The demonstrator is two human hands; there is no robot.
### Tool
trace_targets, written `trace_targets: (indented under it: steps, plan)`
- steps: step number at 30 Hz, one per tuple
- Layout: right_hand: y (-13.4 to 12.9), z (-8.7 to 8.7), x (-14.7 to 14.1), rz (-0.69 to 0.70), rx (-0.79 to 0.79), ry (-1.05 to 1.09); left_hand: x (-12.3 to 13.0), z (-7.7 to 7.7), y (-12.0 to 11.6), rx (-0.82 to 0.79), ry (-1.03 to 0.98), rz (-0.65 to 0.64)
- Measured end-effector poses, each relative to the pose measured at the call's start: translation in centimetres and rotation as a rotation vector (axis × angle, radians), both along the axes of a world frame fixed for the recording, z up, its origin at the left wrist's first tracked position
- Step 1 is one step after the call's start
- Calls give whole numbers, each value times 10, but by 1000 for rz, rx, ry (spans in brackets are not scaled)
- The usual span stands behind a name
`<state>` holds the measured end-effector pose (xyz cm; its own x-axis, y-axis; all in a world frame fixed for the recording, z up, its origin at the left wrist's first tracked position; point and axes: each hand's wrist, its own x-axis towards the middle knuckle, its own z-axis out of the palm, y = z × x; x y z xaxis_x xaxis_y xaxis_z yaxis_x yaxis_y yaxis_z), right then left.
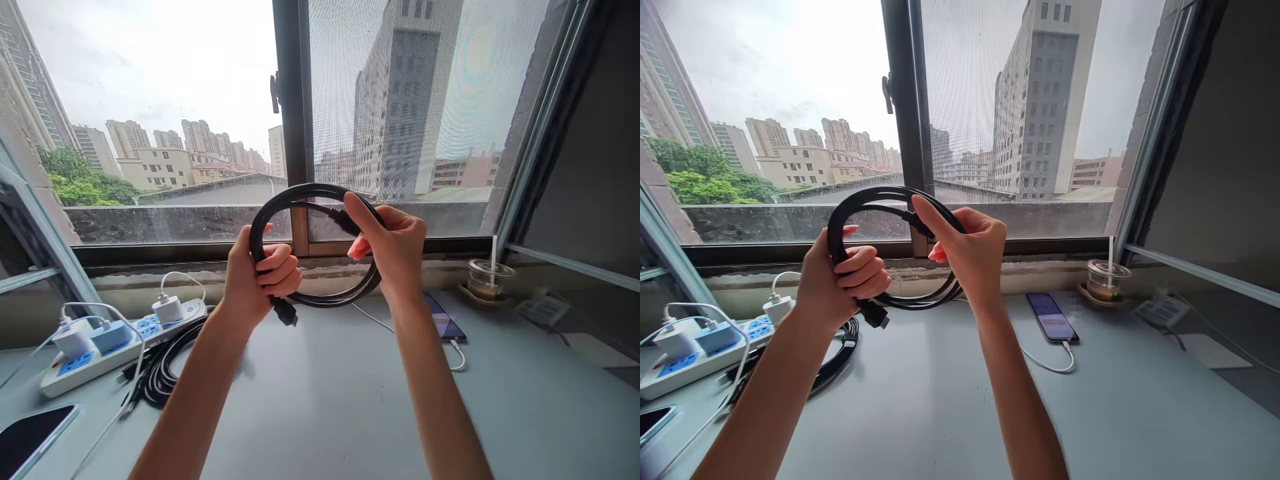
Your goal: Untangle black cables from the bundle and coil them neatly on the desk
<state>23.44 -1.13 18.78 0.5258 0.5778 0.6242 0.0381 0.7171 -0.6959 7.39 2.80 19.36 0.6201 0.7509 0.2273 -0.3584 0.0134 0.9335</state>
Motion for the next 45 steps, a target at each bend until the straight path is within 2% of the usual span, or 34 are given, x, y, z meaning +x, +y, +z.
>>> trace_targets:
  steps: [2, 4, 8, 11, 13, 15, 21, 26, 28, 31, 35, 37, 41, 45]
  plan:
    - [1, -1, -4, 0, -16, 7, -5, 2, 4, -21, 22, 16]
    - [3, -3, -13, 50, -38, 4, -14, 4, 8, -16, 3, 94]
    - [6, -10, -35, 346, -82, -50, -37, 9, 15, 100, -98, 305]
    - [7, -15, -45, 581, -99, -91, -46, 12, 15, 151, -76, 356]
    - [8, -17, -47, 643, -102, -132, -45, 14, 12, 157, -36, 375]
    - [7, -18, -47, 556, -71, -156, -40, 15, 8, 142, -8, 395]
    - [8, -20, -47, -13, 133, -162, -27, 12, 2, 75, -40, 419]
    - [10, -20, -40, -256, 344, -274, -26, 8, 6, 93, -44, 433]
    - [12, -20, -34, -309, 337, -367, -25, 7, 7, 77, -20, 464]
    - [16, -20, -24, -253, 220, -466, -23, 5, 7, 86, 11, 488]
    - [21, -21, -10, -151, 54, -469, -15, -3, 0, 229, 83, 467]
    - [19, -20, -4, -171, 71, -470, -7, -9, -4, 301, 121, 452]
    - [7, -16, 2, -433, 273, -539, 9, -25, 0, 362, 196, 411]
    - [-2, -18, -4, -658, 355, -760, 14, -42, 24, 429, 276, 414]
